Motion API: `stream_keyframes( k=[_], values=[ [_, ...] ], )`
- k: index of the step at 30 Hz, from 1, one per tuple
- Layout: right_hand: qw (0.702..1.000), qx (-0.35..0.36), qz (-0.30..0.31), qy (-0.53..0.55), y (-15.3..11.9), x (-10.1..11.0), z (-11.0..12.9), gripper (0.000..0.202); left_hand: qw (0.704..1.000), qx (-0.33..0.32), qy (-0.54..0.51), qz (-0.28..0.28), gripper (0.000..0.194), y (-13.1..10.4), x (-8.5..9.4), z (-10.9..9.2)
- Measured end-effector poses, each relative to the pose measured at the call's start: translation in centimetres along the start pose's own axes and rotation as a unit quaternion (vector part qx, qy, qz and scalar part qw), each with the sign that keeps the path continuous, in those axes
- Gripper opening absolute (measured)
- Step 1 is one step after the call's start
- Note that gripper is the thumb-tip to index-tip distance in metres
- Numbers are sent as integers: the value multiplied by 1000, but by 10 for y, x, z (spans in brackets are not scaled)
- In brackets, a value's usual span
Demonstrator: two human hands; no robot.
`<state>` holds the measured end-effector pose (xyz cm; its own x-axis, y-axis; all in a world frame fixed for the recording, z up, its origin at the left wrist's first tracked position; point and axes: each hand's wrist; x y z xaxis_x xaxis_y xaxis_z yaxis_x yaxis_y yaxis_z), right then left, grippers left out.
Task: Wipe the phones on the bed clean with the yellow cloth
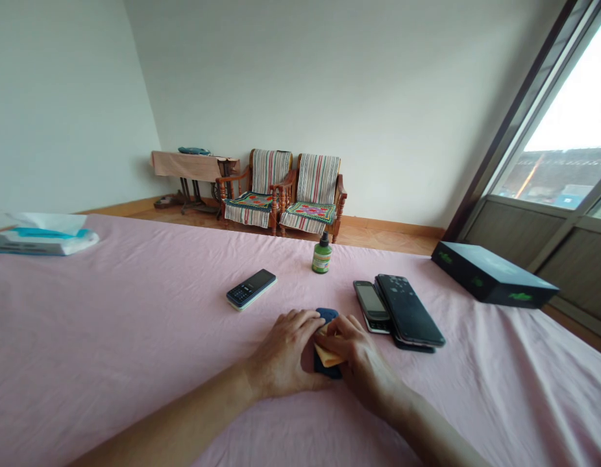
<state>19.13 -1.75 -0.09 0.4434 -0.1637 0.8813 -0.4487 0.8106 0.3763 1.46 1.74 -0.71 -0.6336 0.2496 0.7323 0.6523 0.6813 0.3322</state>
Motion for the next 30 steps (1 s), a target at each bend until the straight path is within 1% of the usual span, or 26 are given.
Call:
stream_keyframes(
  k=[4, 7, 11, 14, 18, 24, 27, 30],
  values=[
    [999, 19, 7, 26, -3, 1, 9, 23, 1000, -5, 5, 3, 68, 0, 0, -1],
    [998, 26, 18, 53, -4, 5, 10, 28, 1000, -7, 10, 11, 65, 0, 2, -3],
    [995, 13, 42, 92, -7, 15, 0, 37, 1000, -3, 12, 17, 64, -2, 5, -7],
    [991, 7, 51, 124, -9, 22, -7, 33, 1000, 2, 7, 15, 64, -3, 5, -7],
    [985, 4, 63, 163, -11, 25, -14, 28, 1000, 6, 1, 16, 71, -4, 4, -4],
    [982, -26, 85, 169, -14, 29, -30, 30, 999, 6, -19, 28, 75, -7, 3, -4],
    [982, -21, 96, 164, -14, 31, -26, 32, 1000, 6, -22, 22, 75, -6, 3, -6],
    [983, -4, 90, 160, -12, 27, -12, 34, 1000, 6, -25, 14, 71, -4, 2, -6]
  ],
)
Point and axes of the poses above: each hand's wrist, its own y-axis towards the middle knuckle, its own x-axis out of the back of the hand, z = x × y, and after that the axes turned 12 degrees about -y, right-handed
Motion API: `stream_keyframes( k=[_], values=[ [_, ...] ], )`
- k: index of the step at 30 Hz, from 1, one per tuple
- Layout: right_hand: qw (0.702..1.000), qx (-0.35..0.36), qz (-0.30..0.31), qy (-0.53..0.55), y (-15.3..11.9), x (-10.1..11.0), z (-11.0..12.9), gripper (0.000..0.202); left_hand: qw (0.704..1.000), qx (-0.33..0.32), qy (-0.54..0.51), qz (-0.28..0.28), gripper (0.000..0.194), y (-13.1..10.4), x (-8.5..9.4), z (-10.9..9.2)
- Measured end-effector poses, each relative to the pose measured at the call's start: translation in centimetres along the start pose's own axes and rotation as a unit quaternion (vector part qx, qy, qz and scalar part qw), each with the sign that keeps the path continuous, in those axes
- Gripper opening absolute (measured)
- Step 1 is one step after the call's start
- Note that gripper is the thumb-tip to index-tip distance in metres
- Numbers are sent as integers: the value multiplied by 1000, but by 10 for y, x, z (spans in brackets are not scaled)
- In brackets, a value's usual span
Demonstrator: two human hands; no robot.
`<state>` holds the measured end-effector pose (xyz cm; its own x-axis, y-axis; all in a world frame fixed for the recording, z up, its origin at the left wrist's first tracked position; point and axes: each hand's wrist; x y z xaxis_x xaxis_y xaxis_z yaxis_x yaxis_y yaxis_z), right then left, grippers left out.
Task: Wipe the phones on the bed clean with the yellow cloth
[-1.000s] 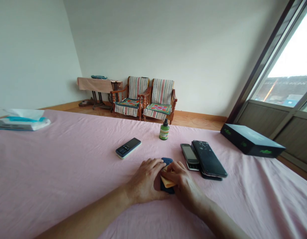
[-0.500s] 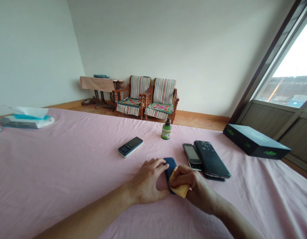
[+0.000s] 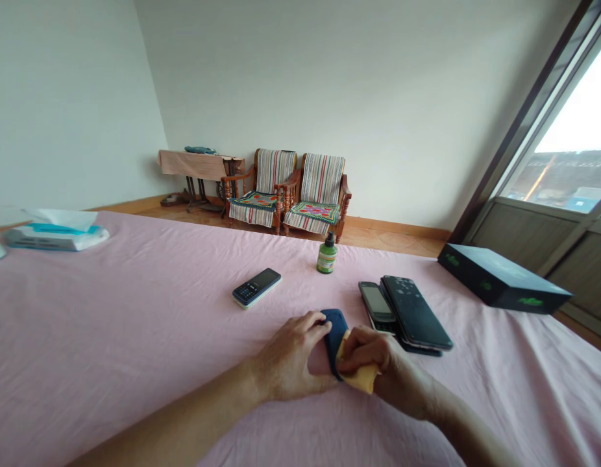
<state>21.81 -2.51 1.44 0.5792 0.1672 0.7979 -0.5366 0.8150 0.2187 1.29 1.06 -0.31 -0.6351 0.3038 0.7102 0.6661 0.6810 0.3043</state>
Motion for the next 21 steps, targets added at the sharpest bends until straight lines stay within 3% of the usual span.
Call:
stream_keyframes(
  k=[4, 11, 17, 21],
  values=[
    [1000, 23, -10, 6, 1, -6, 5, 37, 1000, -4, -6, 1, 69, 1, -1, 2],
    [999, -23, 12, 28, -6, 11, -13, 34, 1000, 7, 6, 3, 78, -1, -2, 4],
    [999, 5, -2, 36, 1, -1, -2, 43, 1000, 3, -4, 2, 71, 1, -1, 2],
    [999, -14, 21, 40, -1, 5, -7, 46, 1000, 8, 4, 2, 75, 0, -1, 2]
  ],
)
Point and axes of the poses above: each hand's wrist, its own y-axis towards the middle knuckle, its own x-axis out of the back of the hand, z = x × y, and after that the axes turned 12 degrees about -y, right-handed
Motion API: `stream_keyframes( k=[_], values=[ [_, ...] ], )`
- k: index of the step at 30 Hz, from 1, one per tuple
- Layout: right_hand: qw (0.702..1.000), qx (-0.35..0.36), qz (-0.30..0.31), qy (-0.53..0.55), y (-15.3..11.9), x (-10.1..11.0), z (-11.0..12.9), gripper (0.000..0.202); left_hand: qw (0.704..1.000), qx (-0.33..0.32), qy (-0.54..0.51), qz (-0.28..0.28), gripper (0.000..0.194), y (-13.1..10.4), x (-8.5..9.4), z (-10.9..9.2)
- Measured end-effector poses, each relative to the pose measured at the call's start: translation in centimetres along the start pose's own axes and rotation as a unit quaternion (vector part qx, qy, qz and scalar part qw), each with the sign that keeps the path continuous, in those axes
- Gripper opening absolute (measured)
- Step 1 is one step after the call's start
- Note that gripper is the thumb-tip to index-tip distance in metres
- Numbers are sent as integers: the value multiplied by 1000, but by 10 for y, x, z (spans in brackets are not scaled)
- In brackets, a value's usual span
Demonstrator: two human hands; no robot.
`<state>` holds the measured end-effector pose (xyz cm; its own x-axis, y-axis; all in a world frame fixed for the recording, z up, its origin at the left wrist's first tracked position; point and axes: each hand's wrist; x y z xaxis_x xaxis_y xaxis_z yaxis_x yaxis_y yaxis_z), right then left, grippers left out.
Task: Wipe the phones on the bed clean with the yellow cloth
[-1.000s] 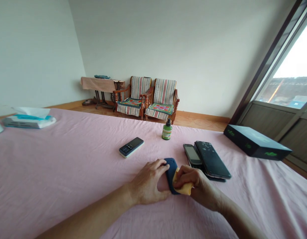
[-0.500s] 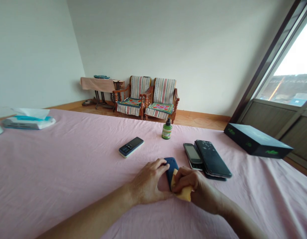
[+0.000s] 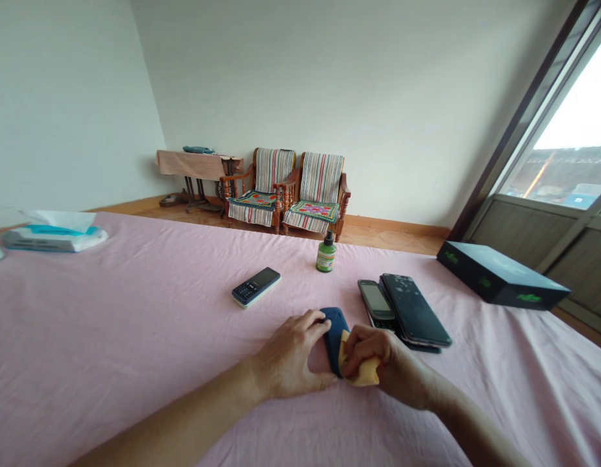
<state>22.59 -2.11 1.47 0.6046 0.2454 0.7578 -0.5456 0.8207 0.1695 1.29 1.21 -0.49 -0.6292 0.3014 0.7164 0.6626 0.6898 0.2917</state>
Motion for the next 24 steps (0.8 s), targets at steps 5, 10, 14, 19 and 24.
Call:
stream_keyframes(
  k=[5, 10, 14, 19, 24],
  values=[
    [999, -10, 10, -32, -4, 4, -1, 47, 1000, 1, 8, 5, 77, -1, 0, 1],
    [997, 30, -4, -68, -2, -7, 11, 40, 1000, -14, 8, -3, 72, 0, 0, 0],
    [998, -2, 6, -64, -5, 0, 5, 48, 1000, -9, 14, 4, 74, 0, 0, -1],
    [998, -52, 19, -34, -11, 17, -14, 44, 1000, -3, 21, 10, 77, 0, 2, -2],
    [998, -52, -18, -9, -7, 11, -15, 36, 1000, 4, 18, 6, 76, 2, 2, -5]
  ],
)
Point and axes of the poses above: each hand's wrist, its own y-axis towards the middle knuckle, its own x-axis out of the back of the hand, z = x × y, and after that the axes turned 12 degrees about -y, right-handed
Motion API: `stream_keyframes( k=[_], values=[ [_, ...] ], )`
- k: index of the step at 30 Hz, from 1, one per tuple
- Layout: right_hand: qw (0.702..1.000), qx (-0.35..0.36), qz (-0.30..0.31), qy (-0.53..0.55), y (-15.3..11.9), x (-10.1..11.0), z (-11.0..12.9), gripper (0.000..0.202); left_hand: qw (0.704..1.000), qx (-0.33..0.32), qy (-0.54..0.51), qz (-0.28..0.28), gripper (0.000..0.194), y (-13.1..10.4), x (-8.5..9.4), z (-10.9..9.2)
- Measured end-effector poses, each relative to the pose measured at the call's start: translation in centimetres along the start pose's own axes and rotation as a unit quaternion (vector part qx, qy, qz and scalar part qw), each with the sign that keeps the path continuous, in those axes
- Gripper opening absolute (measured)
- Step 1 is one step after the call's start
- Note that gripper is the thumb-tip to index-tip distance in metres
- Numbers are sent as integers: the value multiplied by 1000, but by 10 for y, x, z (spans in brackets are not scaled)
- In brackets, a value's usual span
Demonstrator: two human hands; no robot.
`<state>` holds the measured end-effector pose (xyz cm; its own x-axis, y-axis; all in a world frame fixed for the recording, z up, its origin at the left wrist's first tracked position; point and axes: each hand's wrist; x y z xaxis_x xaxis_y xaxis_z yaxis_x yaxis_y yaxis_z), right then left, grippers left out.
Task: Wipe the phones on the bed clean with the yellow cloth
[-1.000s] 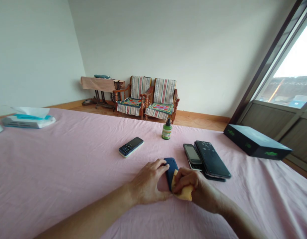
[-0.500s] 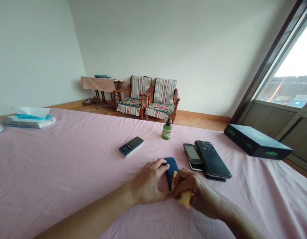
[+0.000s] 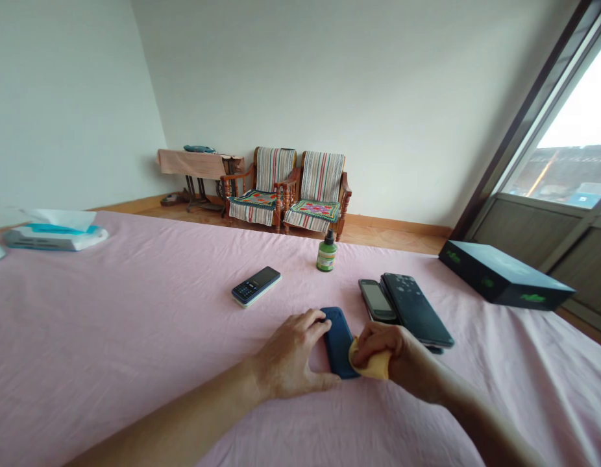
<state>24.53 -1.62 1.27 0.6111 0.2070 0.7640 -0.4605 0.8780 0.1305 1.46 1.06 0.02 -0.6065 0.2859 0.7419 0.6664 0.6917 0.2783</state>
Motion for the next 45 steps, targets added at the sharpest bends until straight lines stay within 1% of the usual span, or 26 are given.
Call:
stream_keyframes(
  k=[3, 7, 10, 16, 19, 22, 27, 30, 33, 37, 40, 45],
  values=[
    [1000, 5, 12, -7, 3, -8, 3, 36, 1000, 6, -4, -4, 76, 0, -1, 0],
    [998, -16, -35, -58, 8, -13, 1, 38, 1000, 6, 1, -10, 77, 0, -4, 2],
    [994, -16, -61, -85, 13, -18, -3, 39, 1000, 7, 5, -8, 79, 0, -4, 2],
    [988, -15, -113, -107, 24, -28, -14, 38, 1000, 9, 0, -9, 78, 2, -4, 1],
    [984, -15, -132, -118, 34, -29, -20, 40, 1000, 3, -8, -10, 76, 2, -4, 1],
    [980, -8, -147, -137, 47, -26, -23, 36, 1000, 4, -12, -9, 75, 3, -4, 0],
    [974, 5, -166, -156, 65, -27, -22, 32, 1000, 4, -24, -12, 77, 2, -3, -1],
    [969, 16, -183, -165, 61, -35, -15, 33, 999, 11, -35, -12, 78, 1, -3, -2],
    [966, 42, -195, -166, 45, -45, -6, 33, 999, 31, -43, -12, 78, -2, -3, -2],
    [969, 58, -199, -131, 25, -55, -1, 34, 997, 69, -46, -5, 78, -3, -4, -3],
    [971, 62, -204, -110, 20, -59, -2, 35, 995, 88, -43, 4, 76, -3, -3, -5],
    [974, 62, -197, -94, 19, -57, -1, 32, 993, 109, -47, 9, 75, -4, -2, -7]
  ],
)
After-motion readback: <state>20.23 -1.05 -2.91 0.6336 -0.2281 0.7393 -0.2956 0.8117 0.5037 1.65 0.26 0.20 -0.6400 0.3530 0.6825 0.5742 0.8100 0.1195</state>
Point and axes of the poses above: each hand's wrist, its own y-axis towards the middle knuckle, its own x-axis out of the back of the hand, z = x × y, and after that the axes turned 12 degrees about -y, right-handed
